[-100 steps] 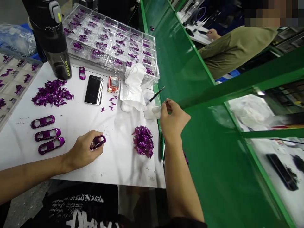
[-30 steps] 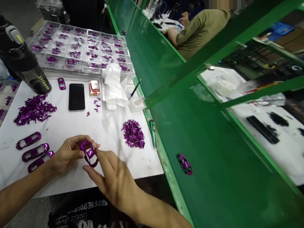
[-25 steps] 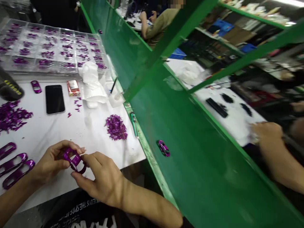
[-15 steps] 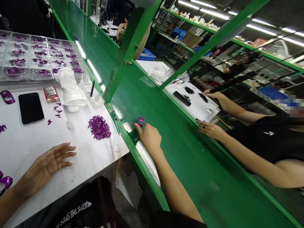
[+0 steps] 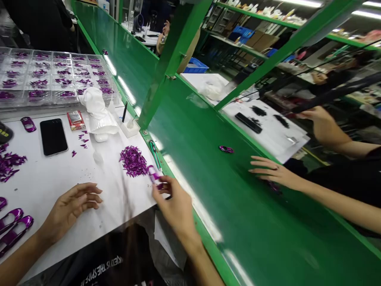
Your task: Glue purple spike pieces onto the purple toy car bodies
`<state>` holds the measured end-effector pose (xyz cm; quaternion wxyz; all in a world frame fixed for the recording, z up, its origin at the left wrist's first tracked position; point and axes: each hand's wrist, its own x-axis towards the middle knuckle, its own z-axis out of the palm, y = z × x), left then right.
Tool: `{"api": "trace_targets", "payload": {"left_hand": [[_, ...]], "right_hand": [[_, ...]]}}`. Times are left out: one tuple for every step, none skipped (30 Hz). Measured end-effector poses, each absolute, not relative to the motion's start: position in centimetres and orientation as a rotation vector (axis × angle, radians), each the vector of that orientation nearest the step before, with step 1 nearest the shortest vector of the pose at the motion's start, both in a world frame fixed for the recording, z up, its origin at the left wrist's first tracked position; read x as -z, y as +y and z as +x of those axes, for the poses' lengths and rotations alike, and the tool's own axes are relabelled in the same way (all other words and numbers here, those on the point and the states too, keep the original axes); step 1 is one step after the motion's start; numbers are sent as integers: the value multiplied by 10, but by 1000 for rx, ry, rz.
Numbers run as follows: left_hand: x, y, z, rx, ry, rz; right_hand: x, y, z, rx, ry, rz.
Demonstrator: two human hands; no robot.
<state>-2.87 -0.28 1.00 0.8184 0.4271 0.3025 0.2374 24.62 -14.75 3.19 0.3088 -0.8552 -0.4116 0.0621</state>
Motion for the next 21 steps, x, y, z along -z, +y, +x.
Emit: {"api": "trace_targets", "payload": {"left_hand": [[-10, -5, -28, -538, 643, 954], [-10, -7, -28, -572, 638, 981], [-9, -8, -27, -604, 634, 985], [-9, -9, -27, -633, 638, 971], [-9, -9, -26, -652, 654, 943], [-9, -7, -26, -669, 685, 901], [-10, -5, -26, -684, 723, 847], [-10, -3, -25, -699, 756, 783], [-10, 0, -24, -719, 782, 712], [-11, 3, -24, -738, 784, 642], [-12, 6, -23, -754, 775, 583], [-12, 8, -23, -766, 760, 538], [-13, 10, -23, -771, 744, 508], [-14, 11, -23, -775, 731, 490], [-14, 12, -23, -775, 722, 483], [-15, 13, -24, -775, 716, 486], [-15, 14, -24, -777, 715, 495], [-15, 14, -25, -777, 716, 504], [-15, 15, -26, -774, 719, 508], [-14, 16, -26, -770, 722, 506], [-14, 17, -27, -766, 724, 497]], "right_hand": [[-33, -136, 223, -154, -1220, -2072], [-33, -126, 200, -159, -1339, -1928], [-34, -116, 178, -185, -1448, -1820], [-35, -106, 161, -214, -1563, -1739], [-36, -98, 147, -244, -1671, -1674], [-37, -89, 139, -289, -1773, -1608], [-39, -80, 136, -348, -1866, -1538], [-42, -71, 138, -409, -1930, -1477], [-45, -62, 143, -464, -1959, -1446], [-48, -52, 151, -496, -1954, -1467], [-51, -41, 160, -492, -1916, -1544], [-53, -30, 169, -445, -1847, -1660], [-53, -18, 176, -382, -1765, -1784], [-51, -8, 181, -339, -1693, -1881], [-48, 2, 183, -339, -1650, -1925], [-42, 10, 182, -385, -1639, -1914], [-36, 17, 180, -456, -1653, -1868], [-31, 22, 177, -525, -1678, -1810], [-28, 25, 173, -591, -1693, -1753], [-26, 27, 170, -652, -1680, -1696], [-27, 28, 167, -711, -1641, -1639]]}}
